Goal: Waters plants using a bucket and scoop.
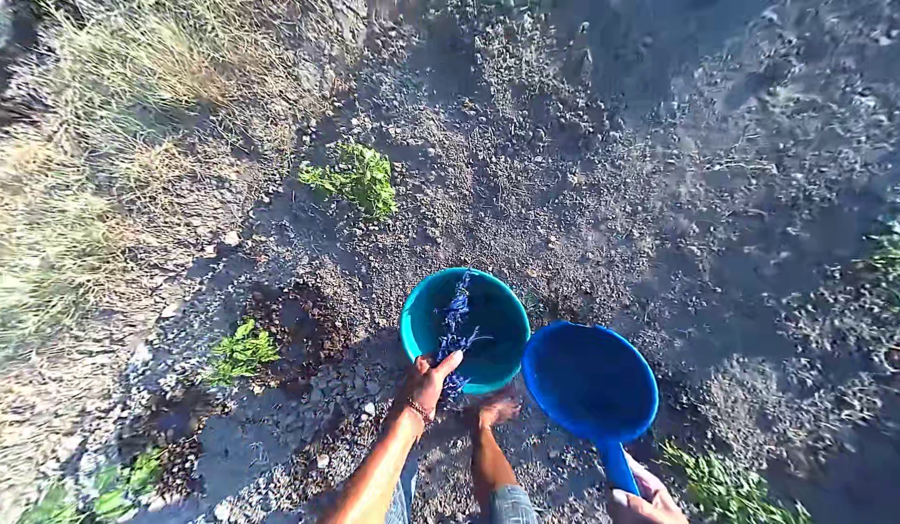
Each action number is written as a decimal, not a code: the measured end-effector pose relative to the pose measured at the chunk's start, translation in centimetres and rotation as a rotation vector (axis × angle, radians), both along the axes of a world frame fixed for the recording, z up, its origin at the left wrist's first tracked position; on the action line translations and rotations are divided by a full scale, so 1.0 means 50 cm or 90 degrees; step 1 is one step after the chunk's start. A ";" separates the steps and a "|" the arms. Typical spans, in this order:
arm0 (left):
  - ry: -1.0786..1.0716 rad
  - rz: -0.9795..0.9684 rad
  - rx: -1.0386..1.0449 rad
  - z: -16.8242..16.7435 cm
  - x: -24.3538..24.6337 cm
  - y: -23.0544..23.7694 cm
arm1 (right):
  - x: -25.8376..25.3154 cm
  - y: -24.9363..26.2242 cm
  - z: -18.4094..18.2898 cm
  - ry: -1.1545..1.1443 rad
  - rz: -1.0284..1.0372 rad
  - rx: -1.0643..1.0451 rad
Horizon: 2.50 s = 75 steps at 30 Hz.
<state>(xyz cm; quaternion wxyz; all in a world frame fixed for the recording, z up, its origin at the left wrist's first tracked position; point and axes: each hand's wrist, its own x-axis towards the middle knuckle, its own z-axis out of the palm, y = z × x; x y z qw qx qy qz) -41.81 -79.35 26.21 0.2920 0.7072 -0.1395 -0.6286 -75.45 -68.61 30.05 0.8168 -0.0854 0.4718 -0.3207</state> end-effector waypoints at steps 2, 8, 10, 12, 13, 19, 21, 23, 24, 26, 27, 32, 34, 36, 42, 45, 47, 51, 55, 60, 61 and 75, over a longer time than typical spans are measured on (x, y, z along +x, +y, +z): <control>-0.014 0.084 0.022 0.006 0.067 -0.018 | 0.032 -0.083 -0.030 0.051 0.038 0.002; -0.048 0.199 0.020 -0.055 0.225 -0.089 | 0.223 -0.423 -0.177 0.217 0.196 -0.002; -0.066 0.238 0.020 -0.081 0.264 -0.113 | 0.291 -0.531 -0.238 0.235 0.264 -0.026; -0.098 0.229 0.025 -0.105 0.324 -0.118 | 0.362 -0.632 -0.298 0.259 0.331 -0.059; -0.103 0.216 0.030 -0.111 0.358 -0.110 | 0.396 -0.679 -0.323 0.277 0.365 -0.072; -0.179 0.296 0.065 -0.147 0.557 -0.046 | 0.560 -0.898 -0.406 0.409 0.498 -0.107; -0.199 0.334 0.092 -0.198 0.630 -0.030 | 0.600 -0.945 -0.409 0.460 0.505 -0.105; -0.206 0.348 0.120 -0.269 0.690 -0.024 | 0.632 -0.986 -0.403 0.500 0.502 -0.108; -0.197 0.348 0.142 -0.306 0.713 -0.026 | 0.645 -1.005 -0.398 0.514 0.503 -0.117; -0.166 0.307 0.169 -0.354 0.747 -0.043 | 0.670 -1.038 -0.388 0.545 0.494 -0.142; -0.135 0.295 0.181 -0.371 0.757 -0.053 | 0.684 -1.053 -0.380 0.568 0.492 -0.154; -0.016 0.396 0.253 -0.422 0.763 -0.047 | 0.716 -1.104 -0.368 0.779 0.561 -0.297; -0.051 0.364 0.215 -0.390 0.758 -0.045 | 0.723 -1.100 -0.350 0.873 0.570 -0.327; -0.087 0.310 0.171 -0.346 0.747 -0.039 | 0.712 -1.058 -0.329 0.911 0.512 -0.337; 0.004 0.273 0.065 -0.230 0.592 -0.080 | 0.545 -0.696 -0.320 0.568 0.104 -0.237; 0.009 0.209 0.053 -0.158 0.476 -0.137 | 0.429 -0.495 -0.283 0.623 0.348 -0.287; -0.012 0.189 0.060 -0.117 0.401 -0.167 | 0.390 -0.450 -0.258 0.672 0.666 -0.336; -0.041 0.147 0.067 -0.026 0.266 -0.213 | 0.385 -0.526 -0.303 0.556 1.086 -0.438; -0.093 0.103 0.039 0.095 0.142 -0.272 | 0.364 -0.693 -0.343 0.499 1.048 -0.574; -0.139 0.041 0.023 0.175 -0.007 -0.380 | 0.238 -0.661 -0.342 0.443 0.915 -0.328; -0.127 0.018 0.012 0.177 -0.041 -0.405 | 0.208 -0.627 -0.330 0.404 0.848 -0.278; -0.041 -0.242 -0.026 0.211 -0.556 -0.617 | -0.377 -0.428 -0.168 -0.205 0.066 0.006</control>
